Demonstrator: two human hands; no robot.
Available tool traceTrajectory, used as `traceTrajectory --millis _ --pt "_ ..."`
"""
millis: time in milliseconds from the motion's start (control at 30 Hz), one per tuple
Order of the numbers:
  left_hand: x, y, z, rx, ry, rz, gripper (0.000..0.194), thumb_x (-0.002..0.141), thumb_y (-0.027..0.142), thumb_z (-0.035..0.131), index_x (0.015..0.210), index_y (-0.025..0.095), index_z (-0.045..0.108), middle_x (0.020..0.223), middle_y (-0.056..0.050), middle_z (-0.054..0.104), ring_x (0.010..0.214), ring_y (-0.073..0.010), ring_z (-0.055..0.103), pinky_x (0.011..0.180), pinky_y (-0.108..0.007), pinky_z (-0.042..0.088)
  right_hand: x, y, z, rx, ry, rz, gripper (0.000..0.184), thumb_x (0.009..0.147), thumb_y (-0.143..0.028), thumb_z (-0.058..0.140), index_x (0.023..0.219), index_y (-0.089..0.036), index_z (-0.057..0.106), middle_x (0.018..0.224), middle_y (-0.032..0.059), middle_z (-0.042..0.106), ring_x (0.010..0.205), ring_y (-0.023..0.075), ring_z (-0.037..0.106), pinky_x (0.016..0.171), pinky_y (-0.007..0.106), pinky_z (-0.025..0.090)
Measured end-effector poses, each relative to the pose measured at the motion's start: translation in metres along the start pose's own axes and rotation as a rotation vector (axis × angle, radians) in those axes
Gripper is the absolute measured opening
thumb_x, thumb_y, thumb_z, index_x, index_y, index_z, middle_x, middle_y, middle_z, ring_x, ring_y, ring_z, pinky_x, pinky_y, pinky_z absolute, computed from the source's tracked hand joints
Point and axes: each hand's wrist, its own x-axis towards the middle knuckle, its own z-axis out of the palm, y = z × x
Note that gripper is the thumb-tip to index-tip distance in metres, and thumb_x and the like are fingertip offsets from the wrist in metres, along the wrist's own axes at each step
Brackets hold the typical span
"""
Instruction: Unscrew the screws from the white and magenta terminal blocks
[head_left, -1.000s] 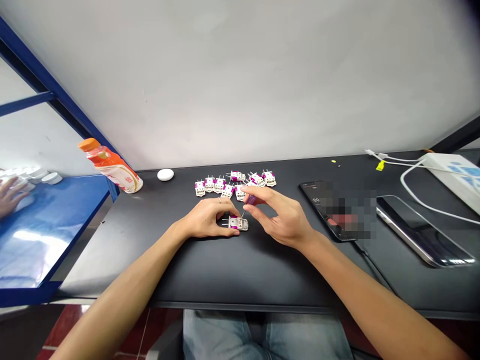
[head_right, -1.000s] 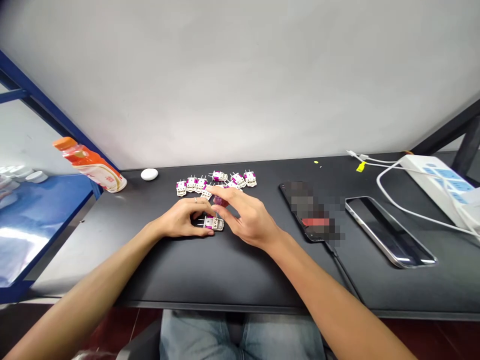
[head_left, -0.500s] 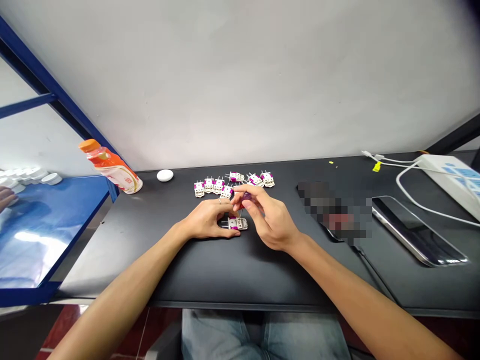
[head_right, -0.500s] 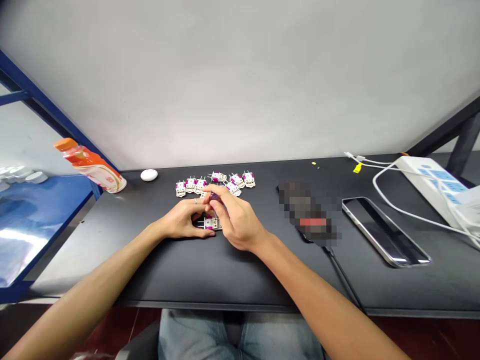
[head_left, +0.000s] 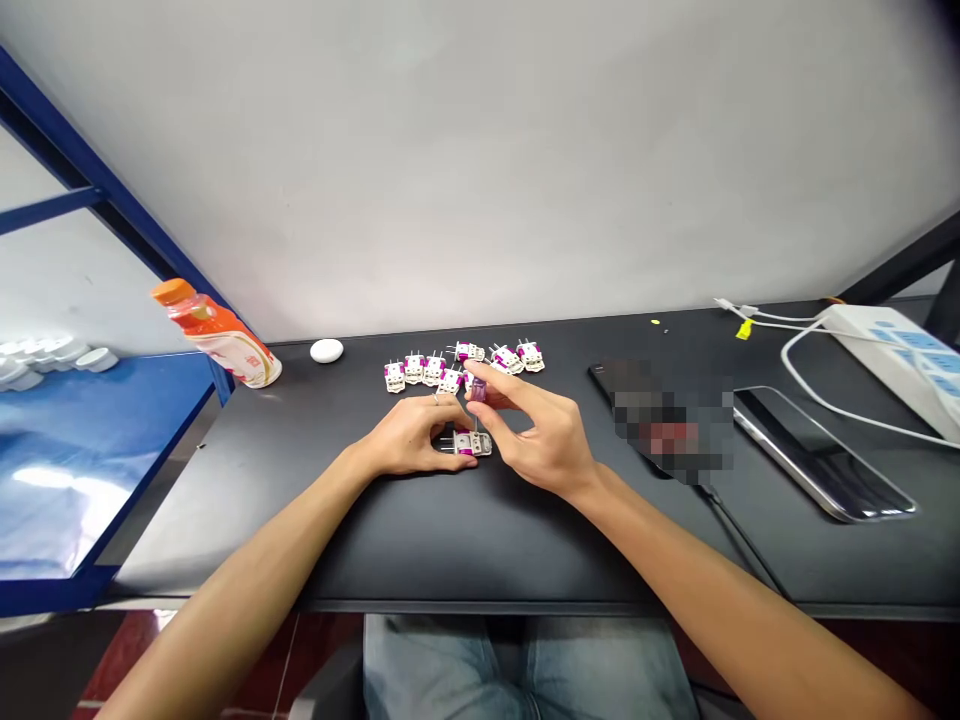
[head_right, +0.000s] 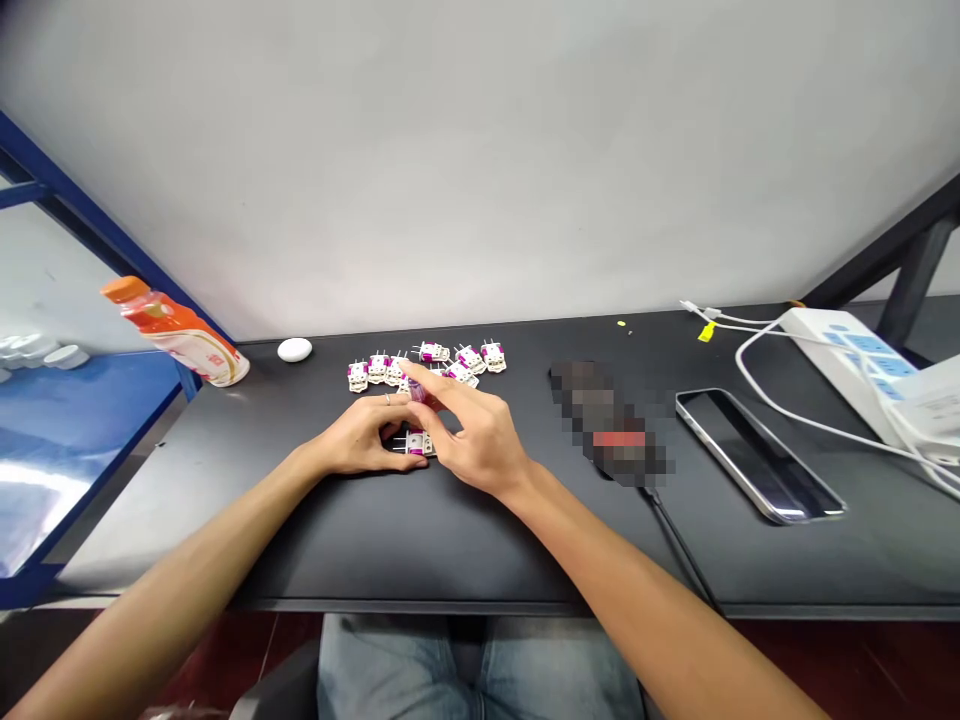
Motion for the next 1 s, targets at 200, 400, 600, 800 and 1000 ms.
traceTrajectory --millis 200,400,600,800,1000 --pt "-0.001 -0.002 0.001 0.002 -0.005 0.006 0.041 0.097 0.055 0.091 0.118 0.021 0.084 0.104 -0.005 0.076 0.081 -0.0162 0.062 0.074 -0.03 0.05 0.0 0.005 -0.006 0.116 -0.156 0.006 0.04 0.119 -0.022 0.059 0.158 -0.03 0.065 0.113 0.0023 0.088 0.09 0.0174 0.089 0.092 0.031 0.077" --pt "-0.002 -0.002 0.0 0.02 0.0 0.002 0.043 0.096 0.056 0.092 0.12 0.022 0.085 0.103 -0.004 0.076 0.082 -0.0172 0.063 0.075 -0.03 0.051 0.0 0.006 -0.005 0.173 -0.14 0.054 0.031 0.12 -0.026 0.057 0.15 -0.029 0.065 0.11 0.0039 0.085 0.091 0.0185 0.085 0.087 0.035 0.076" --pt "-0.001 -0.002 0.001 0.014 -0.007 0.007 0.04 0.097 0.055 0.092 0.118 0.022 0.085 0.116 -0.007 0.082 0.081 -0.016 0.065 0.073 -0.029 0.051 0.003 -0.001 -0.001 0.002 0.026 -0.029 0.028 0.116 -0.021 0.069 0.14 -0.03 0.081 0.119 0.0056 0.093 0.095 0.0208 0.089 0.088 0.034 0.079" --pt "0.0 -0.003 0.002 0.022 -0.018 -0.006 0.042 0.096 0.057 0.09 0.116 0.021 0.082 0.105 -0.005 0.078 0.082 -0.0173 0.065 0.074 -0.029 0.051 0.009 -0.002 0.001 0.02 -0.099 -0.016 0.034 0.12 -0.022 0.058 0.147 -0.027 0.077 0.117 0.0067 0.093 0.095 0.0212 0.09 0.094 0.035 0.077" --pt "-0.001 -0.004 0.002 0.009 0.014 0.024 0.042 0.095 0.058 0.091 0.111 0.02 0.082 0.094 -0.002 0.072 0.076 -0.0159 0.06 0.071 -0.029 0.049 0.011 -0.001 -0.005 0.255 -0.21 -0.016 0.03 0.122 -0.024 0.053 0.142 -0.026 0.075 0.112 0.0062 0.088 0.097 0.0185 0.087 0.093 0.034 0.076"
